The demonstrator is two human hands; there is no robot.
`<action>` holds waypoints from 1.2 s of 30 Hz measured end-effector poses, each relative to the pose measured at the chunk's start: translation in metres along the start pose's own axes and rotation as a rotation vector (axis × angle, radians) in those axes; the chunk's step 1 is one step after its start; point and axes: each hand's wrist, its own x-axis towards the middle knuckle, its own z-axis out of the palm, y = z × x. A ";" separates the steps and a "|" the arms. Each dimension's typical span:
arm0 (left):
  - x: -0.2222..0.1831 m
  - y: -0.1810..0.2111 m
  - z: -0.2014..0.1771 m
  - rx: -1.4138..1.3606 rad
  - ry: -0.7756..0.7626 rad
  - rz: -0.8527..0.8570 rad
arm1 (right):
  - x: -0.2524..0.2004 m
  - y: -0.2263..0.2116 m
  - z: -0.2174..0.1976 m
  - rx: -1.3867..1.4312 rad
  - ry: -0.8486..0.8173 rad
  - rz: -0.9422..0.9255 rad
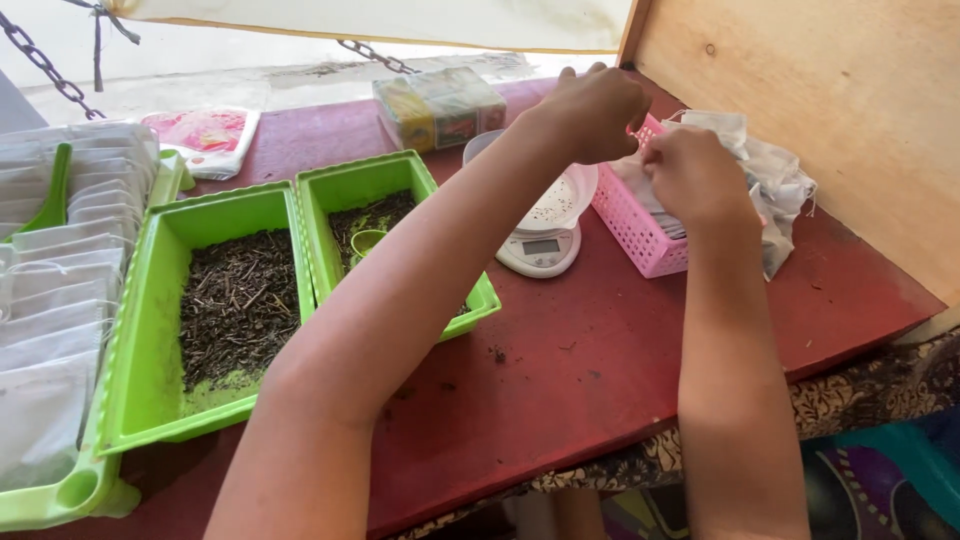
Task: Filling and weighing small tea bags with loose tea leaves
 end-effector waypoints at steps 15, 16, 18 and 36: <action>-0.041 -0.024 -0.003 0.201 0.381 0.108 | -0.018 -0.036 -0.033 -0.129 0.465 -0.360; -0.046 -0.024 -0.004 0.197 0.381 0.105 | -0.018 -0.037 -0.030 -0.131 0.461 -0.362; -0.054 -0.027 -0.012 0.151 0.526 0.235 | -0.013 -0.043 -0.027 -0.029 0.479 -0.497; -0.294 -0.035 -0.106 -0.238 0.661 0.190 | -0.082 -0.206 -0.028 0.657 0.430 -0.947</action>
